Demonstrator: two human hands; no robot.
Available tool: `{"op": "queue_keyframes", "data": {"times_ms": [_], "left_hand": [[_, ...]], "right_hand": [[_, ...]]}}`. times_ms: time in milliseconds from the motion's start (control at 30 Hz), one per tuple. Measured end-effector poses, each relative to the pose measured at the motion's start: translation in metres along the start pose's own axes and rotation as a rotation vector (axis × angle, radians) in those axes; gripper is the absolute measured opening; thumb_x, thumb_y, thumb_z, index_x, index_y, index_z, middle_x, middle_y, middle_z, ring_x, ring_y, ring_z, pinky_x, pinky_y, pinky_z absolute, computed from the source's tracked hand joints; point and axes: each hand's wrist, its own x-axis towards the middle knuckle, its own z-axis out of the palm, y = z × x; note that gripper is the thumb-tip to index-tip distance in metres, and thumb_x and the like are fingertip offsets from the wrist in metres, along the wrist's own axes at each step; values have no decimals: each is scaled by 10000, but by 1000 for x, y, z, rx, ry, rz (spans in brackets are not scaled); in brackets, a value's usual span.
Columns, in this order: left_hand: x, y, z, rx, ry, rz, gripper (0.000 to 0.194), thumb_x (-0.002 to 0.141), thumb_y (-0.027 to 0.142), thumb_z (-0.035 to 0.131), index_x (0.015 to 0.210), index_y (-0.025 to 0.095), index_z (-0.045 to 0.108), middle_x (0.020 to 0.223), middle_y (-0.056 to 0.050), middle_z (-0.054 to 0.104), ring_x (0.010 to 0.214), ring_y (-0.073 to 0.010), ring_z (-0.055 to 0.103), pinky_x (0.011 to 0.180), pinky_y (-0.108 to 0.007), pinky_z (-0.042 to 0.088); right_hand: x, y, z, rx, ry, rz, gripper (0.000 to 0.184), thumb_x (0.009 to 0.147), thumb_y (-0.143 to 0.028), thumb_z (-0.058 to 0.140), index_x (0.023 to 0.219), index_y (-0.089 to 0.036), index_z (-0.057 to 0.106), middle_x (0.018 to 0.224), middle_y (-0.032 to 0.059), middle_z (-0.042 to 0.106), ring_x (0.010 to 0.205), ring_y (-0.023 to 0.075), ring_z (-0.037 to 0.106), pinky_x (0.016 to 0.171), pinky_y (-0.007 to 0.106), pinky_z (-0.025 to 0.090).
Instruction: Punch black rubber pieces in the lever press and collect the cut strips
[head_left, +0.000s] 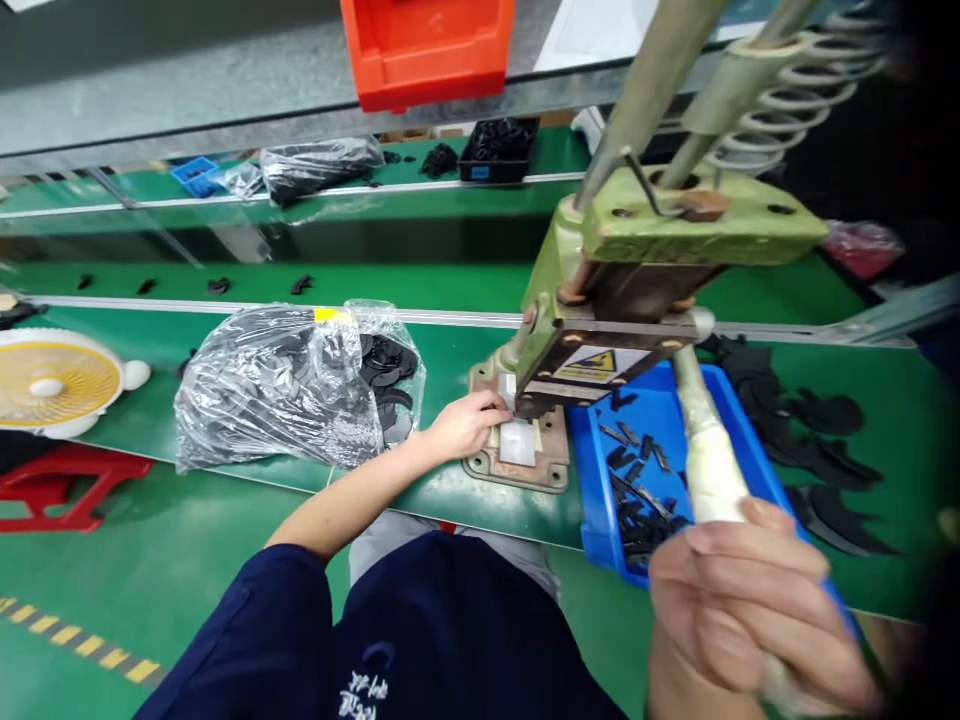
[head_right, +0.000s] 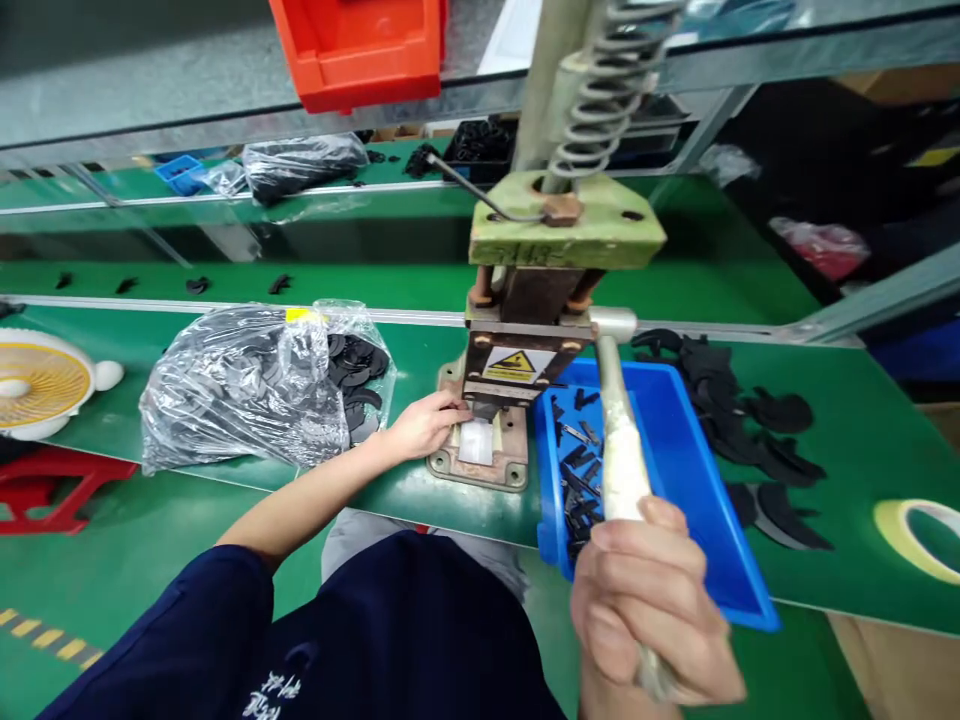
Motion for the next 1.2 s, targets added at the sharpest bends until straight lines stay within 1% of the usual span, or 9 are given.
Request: {"op": "queue_keyframes", "data": {"times_ms": [100, 167, 267, 400, 633, 767, 933, 1067, 1200], "left_hand": [[-7, -1, -5, -33, -3, 11, 424, 879, 89, 432, 1224, 173, 664, 1211, -102, 618, 1145, -201, 585, 1009, -321, 497], [-17, -8, -16, -25, 29, -41, 435, 878, 88, 443, 1255, 176, 642, 1233, -106, 615, 1166, -203, 580, 1016, -333, 497], [-41, -28, -44, 105, 49, -269, 385, 870, 75, 462, 1182, 152, 675, 1143, -113, 651, 1076, -214, 617, 963, -344, 518], [-69, -56, -80, 408, -170, -543, 272, 839, 82, 527, 1015, 130, 730, 983, -138, 663, 926, -250, 626, 873, -366, 529], [-56, -64, -96, 497, -361, -645, 248, 731, 32, 617, 920, 129, 744, 933, -132, 650, 873, -242, 636, 831, -324, 509], [-43, -64, -105, 417, -350, -675, 170, 664, 28, 653, 776, 136, 721, 870, -103, 663, 848, -234, 649, 821, -303, 499], [-30, -46, -102, -30, -87, -627, 108, 729, 129, 633, 827, 160, 667, 774, -19, 653, 750, -165, 617, 736, -258, 497], [-7, -16, -68, -691, 114, -741, 234, 686, 262, 750, 832, 152, 604, 713, 13, 635, 620, -123, 597, 603, -230, 499], [18, 8, -31, -967, 184, -835, 416, 543, 292, 881, 767, 147, 562, 635, 35, 601, 526, -98, 570, 494, -206, 483]], "right_hand": [[-17, 9, 10, 86, 214, -241, 484, 798, -313, 605, 581, -206, 185, 495, -59, 376, 479, 142, 449, 624, 412, 425], [-21, 16, 10, 50, 207, -192, 481, 804, -331, 596, 572, -222, 188, 487, -55, 374, 464, 155, 451, 607, 431, 432], [-25, 24, 8, 34, 245, -196, 477, 800, -329, 601, 561, -244, 198, 480, -48, 398, 444, 171, 443, 581, 449, 425], [-28, 28, 11, 128, 328, -227, 482, 777, -293, 598, 555, -241, 174, 459, -45, 388, 433, 170, 423, 571, 448, 393], [-22, 11, 10, 184, 214, -119, 266, 712, -253, 591, 556, -259, 377, 556, -37, 487, 562, 187, 488, 695, 480, 433], [-21, -5, 2, 126, 109, 44, 182, 746, -249, 594, 623, -293, 467, 620, -42, 545, 633, 202, 530, 800, 510, 475], [-23, -7, -2, 154, 58, 46, 176, 765, -219, 585, 637, -260, 472, 670, -49, 566, 713, 182, 561, 891, 519, 456], [-24, -4, -2, 160, 53, 46, 175, 774, -224, 572, 646, -252, 458, 709, -57, 583, 740, 176, 559, 912, 537, 445], [-28, -1, -5, 173, 24, 56, 145, 779, -247, 590, 681, -267, 486, 714, -65, 566, 727, 164, 552, 904, 524, 459]]}}
